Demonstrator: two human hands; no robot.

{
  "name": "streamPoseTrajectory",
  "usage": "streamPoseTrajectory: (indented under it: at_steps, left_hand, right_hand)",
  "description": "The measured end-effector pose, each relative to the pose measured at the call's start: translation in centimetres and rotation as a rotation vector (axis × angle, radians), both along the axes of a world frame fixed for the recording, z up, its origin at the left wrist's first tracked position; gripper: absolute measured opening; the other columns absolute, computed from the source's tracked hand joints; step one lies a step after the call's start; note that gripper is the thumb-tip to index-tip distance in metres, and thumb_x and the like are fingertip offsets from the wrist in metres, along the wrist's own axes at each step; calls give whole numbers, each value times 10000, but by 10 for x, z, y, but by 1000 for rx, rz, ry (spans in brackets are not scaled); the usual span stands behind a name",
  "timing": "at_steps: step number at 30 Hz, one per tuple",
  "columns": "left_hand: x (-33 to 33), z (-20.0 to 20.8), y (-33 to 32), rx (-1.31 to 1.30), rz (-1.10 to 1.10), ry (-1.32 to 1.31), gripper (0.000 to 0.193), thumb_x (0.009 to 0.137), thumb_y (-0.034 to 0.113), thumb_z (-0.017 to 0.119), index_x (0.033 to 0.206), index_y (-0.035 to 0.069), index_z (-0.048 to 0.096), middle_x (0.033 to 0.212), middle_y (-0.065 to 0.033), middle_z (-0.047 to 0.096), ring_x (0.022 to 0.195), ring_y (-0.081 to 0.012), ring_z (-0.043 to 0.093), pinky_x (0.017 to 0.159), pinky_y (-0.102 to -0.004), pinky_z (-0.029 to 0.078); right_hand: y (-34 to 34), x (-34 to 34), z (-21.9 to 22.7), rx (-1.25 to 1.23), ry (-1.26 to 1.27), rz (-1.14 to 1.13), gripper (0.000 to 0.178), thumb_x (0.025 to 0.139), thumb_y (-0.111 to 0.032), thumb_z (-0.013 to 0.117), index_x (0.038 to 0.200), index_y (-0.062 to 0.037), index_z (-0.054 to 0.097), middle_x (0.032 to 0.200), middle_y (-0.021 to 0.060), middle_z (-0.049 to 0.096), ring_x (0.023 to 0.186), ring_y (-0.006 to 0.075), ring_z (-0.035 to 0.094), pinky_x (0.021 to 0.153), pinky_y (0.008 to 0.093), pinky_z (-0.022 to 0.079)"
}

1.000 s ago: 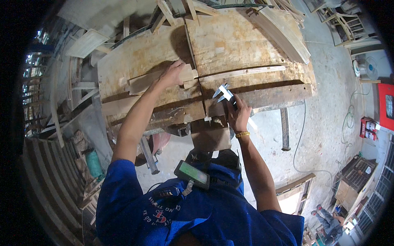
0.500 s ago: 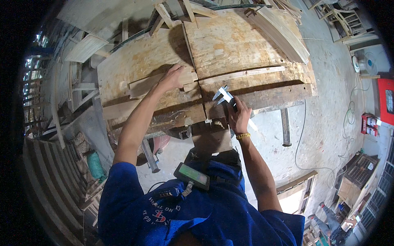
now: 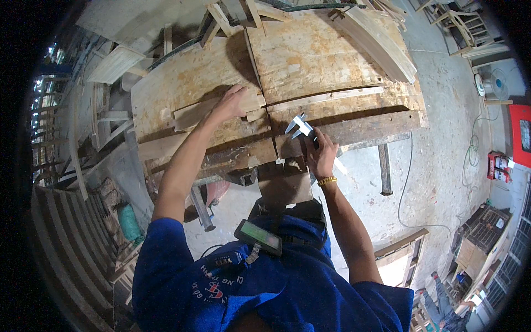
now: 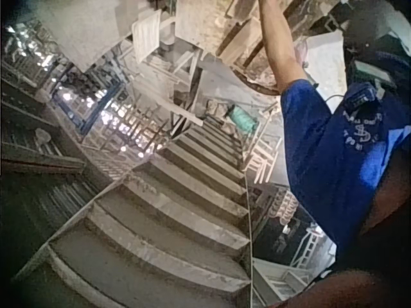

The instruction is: The person repeatedly measures a small rectangular wooden block with a digital caliper on a workbench. They adjust the caliper jaws, reposition the block, and take multiple measurements of its dimensions. The person handles the block and caliper throughout the clip.

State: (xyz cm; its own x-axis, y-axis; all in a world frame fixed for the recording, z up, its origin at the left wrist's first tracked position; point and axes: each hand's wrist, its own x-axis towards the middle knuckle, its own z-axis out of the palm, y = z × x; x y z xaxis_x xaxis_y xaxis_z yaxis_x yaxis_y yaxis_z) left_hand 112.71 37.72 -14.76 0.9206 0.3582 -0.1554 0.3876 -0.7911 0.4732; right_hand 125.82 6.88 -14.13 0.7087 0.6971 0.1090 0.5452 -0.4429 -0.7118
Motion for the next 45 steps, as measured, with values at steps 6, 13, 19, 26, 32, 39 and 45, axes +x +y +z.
streamPoseTrajectory:
  at_steps: [6, 13, 19, 26, 32, 39, 45]
  left_hand:
    - [1, 0, 1, -18, 2, 20, 658, 535, 69, 824, 1092, -71, 504, 1086, -205, 511, 1061, -365, 511, 915, -393, 446]
    - [1, 4, -1, -38, -2, 22, 650, 549, 72, 824, 1096, -59, 499, 1094, -199, 503, 1071, -364, 507, 928, -389, 443]
    - [1, 1, 2, -56, 9, 2, 659, 533, 74, 840, 1078, -52, 493, 1081, -194, 501, 1073, -362, 503, 922, -397, 442]
    - [1, -4, 6, -65, -16, -39, 686, 500, 79, 825, 1096, -24, 503, 1066, -183, 517, 1025, -355, 529, 884, -389, 459]
    - [2, -5, 5, -68, -8, 22, 713, 514, 69, 854, 1106, -71, 482, 1164, -227, 500, 1114, -373, 497, 953, -380, 438]
    - [2, -4, 4, -31, -13, 25, 766, 511, 90, 861, 1152, -76, 477, 1200, -236, 491, 1138, -374, 494, 966, -375, 436]
    - [-1, -10, 7, 17, -47, -93, 696, 512, 69, 854, 1096, -50, 493, 1071, -191, 509, 1040, -364, 517, 893, -391, 458]
  right_hand:
    - [0, 0, 0, 21, -17, 5, 309, 835, -187, 646, 1128, -92, 618, 851, 84, 611, 789, 265, 571, 731, 385, 321]
    - [-1, 0, 1, -9, -54, 4, 306, 834, -196, 652, 1120, -93, 624, 834, 77, 606, 772, 254, 566, 722, 375, 321]
    - [1, 0, 4, -30, -38, 5, 339, 834, -218, 655, 1135, -67, 621, 862, 108, 620, 771, 276, 574, 740, 381, 360]
    - [1, 2, 5, -36, -21, -15, 352, 830, -218, 652, 1137, -47, 625, 906, 143, 645, 782, 296, 603, 731, 382, 424]
    - [1, -1, 4, 27, -20, -23, 337, 838, -206, 649, 1143, -65, 618, 832, 106, 602, 772, 276, 557, 731, 372, 324]
    - [1, 1, -1, 22, 12, -22, 337, 840, -211, 651, 1143, -67, 622, 846, 113, 610, 783, 282, 562, 736, 376, 329]
    - [2, 0, -2, 31, 56, -24, 316, 837, -207, 653, 1121, -71, 633, 858, 114, 619, 809, 286, 575, 747, 380, 335]
